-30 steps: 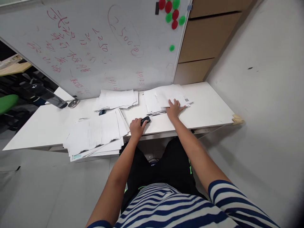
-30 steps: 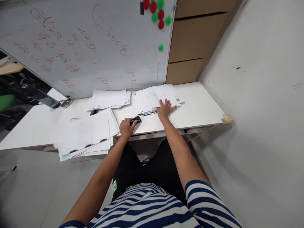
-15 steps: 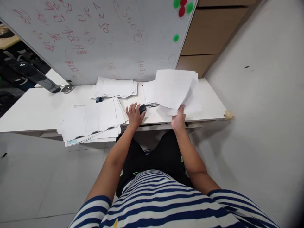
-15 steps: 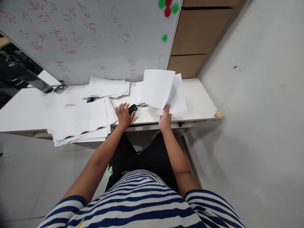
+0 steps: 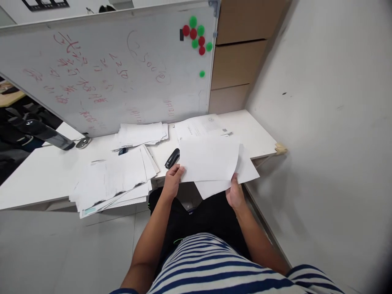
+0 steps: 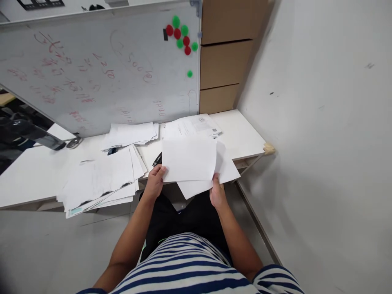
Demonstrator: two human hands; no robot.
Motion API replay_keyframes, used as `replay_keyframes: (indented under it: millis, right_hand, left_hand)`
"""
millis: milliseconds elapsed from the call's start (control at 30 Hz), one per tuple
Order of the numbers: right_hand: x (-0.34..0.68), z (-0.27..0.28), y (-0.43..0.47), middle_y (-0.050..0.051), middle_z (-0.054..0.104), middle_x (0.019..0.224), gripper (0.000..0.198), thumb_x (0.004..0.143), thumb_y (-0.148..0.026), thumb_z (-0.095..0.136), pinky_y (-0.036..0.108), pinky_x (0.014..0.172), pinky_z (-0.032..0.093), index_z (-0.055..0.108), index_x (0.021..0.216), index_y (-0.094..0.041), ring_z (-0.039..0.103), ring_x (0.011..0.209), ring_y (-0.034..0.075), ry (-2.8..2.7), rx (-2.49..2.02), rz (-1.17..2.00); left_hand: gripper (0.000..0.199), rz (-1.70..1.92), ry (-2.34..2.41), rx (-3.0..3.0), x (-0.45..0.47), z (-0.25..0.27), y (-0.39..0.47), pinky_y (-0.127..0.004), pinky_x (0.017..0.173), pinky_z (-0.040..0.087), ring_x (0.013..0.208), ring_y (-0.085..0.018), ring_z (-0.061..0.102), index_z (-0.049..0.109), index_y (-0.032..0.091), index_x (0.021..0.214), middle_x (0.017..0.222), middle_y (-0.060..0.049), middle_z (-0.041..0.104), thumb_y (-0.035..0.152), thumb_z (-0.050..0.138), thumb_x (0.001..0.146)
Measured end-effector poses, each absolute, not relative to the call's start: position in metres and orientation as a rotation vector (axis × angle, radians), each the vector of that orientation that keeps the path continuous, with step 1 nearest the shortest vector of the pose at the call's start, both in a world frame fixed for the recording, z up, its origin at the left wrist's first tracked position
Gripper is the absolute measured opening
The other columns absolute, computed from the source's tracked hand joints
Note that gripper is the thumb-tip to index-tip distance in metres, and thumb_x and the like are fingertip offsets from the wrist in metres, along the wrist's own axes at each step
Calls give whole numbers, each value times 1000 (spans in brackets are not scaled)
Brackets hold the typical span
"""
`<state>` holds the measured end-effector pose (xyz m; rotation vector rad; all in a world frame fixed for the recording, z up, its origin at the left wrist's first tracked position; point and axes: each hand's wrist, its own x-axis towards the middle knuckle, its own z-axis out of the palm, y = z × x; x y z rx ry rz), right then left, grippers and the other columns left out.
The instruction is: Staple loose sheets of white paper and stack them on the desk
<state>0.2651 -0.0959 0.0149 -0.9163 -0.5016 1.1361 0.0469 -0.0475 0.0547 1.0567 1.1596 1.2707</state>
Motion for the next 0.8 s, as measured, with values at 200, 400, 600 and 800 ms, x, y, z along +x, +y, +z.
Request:
replay_keyframes:
  millis: [200,400,600,800]
  right_hand:
    - [265,9,-102,-1,51,151,70,87,-64,59,44,125,27,46,146,-29,42,144,21,-486,-918,1157]
    - [261,10,-103,-1,48,153,67,87,-63,59,46,125,26,47,145,-31,39,146,22,-483,-906,1166]
    - [261,9,-105,-1,50,152,67,85,-65,59,49,123,31,51,143,-32,40,145,25,-483,-886,1202]
    - [270,7,-101,0,54,148,61,90,-59,58,49,122,35,50,143,-30,46,142,24,-429,-896,1169]
  left_hand:
    - [35,1250,1329,1150,46,67,-55,-23,57,38,59,-9,48,65,19,73,64,4,56,53,75,73]
    - [37,1228,1341,1137,48,68,-58,-25,62,43,65,-11,54,61,19,73,70,2,61,50,81,67]
    - [37,1165,1430,1239,41,66,-56,-24,56,36,58,-10,48,64,18,64,61,3,57,52,77,71]
    - [41,1157,1493,1371,36,62,-52,-23,53,30,57,-10,41,62,18,62,57,4,48,54,67,80]
